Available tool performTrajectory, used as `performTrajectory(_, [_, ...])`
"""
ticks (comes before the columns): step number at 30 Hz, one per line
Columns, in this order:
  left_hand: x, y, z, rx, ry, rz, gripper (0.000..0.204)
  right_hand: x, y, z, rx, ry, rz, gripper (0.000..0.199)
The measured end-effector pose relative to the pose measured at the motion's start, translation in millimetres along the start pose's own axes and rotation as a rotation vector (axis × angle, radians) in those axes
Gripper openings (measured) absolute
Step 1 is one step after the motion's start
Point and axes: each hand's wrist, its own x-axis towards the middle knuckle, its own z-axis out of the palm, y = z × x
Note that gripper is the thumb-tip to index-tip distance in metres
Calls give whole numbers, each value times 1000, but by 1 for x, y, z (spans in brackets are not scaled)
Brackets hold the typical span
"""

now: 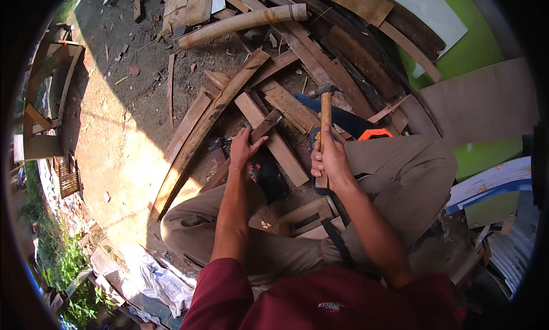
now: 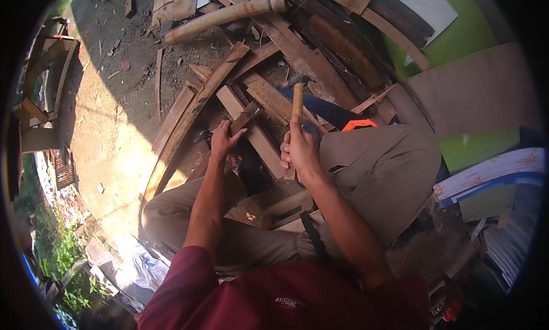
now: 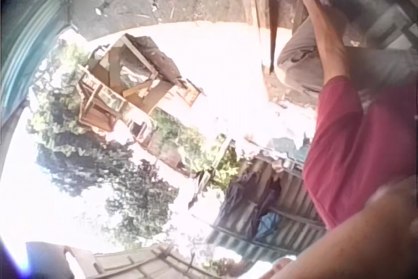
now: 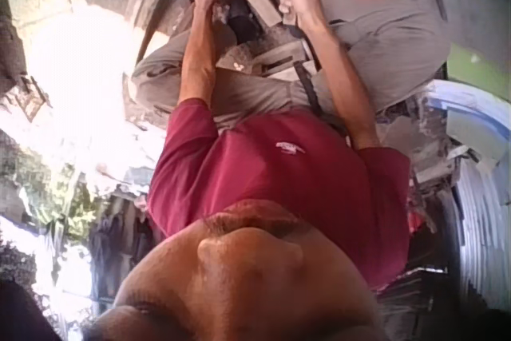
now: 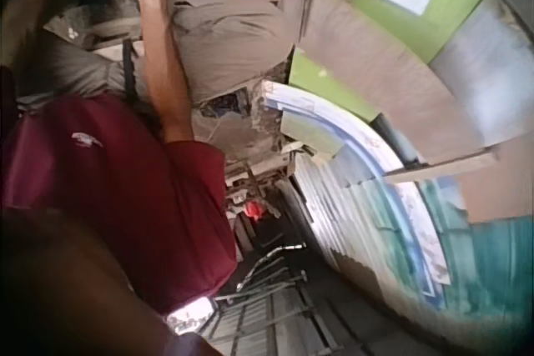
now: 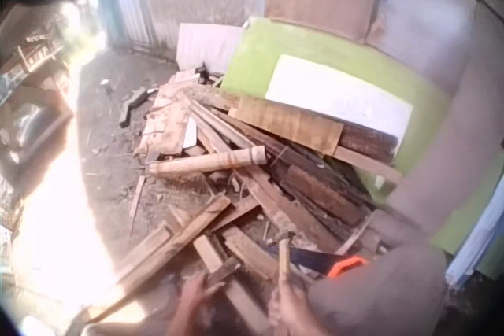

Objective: The person sits on the ground and repeatedly hammers a small wooden piece using a hammer. They adjust the wood's position several times and continue striking it. Later, they handle a dark cloth or bag and place it on the ground.

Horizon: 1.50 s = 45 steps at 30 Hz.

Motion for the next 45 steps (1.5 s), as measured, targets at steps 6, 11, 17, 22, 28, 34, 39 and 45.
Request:
performTrajectory(6, [4,-7,-58,-282,-69,-168,57,-71,10,-4,62,-148,-38,51])
performTrajectory(11, [10,12,-135,-419,-11,-189,62,-87,46,-32,-81,-176,-36,53])
performTrajectory(17, [5,1,-210,-616,38,-172,60,-97,65,-25,-197,-261,-11,53])
performTrajectory(22, [1,79,-247,-862,11,-32,61,-92,64,-27,-247,-240,-105,51])
performTrajectory(28, [-25,122,-276,-894,160,109,63,-108,60,-18,-284,-242,-378,46])
performTrajectory(34, [-32,173,-325,-968,508,210,70,-131,34,-14,-258,-266,-616,40])
performTrajectory(39, [-17,174,-360,-1042,753,286,74,-138,25,-13,-248,-326,-683,43])
performTrajectory(45, [-8,173,-320,-1055,1119,270,75,-143,38,-20,-278,-284,-612,45])
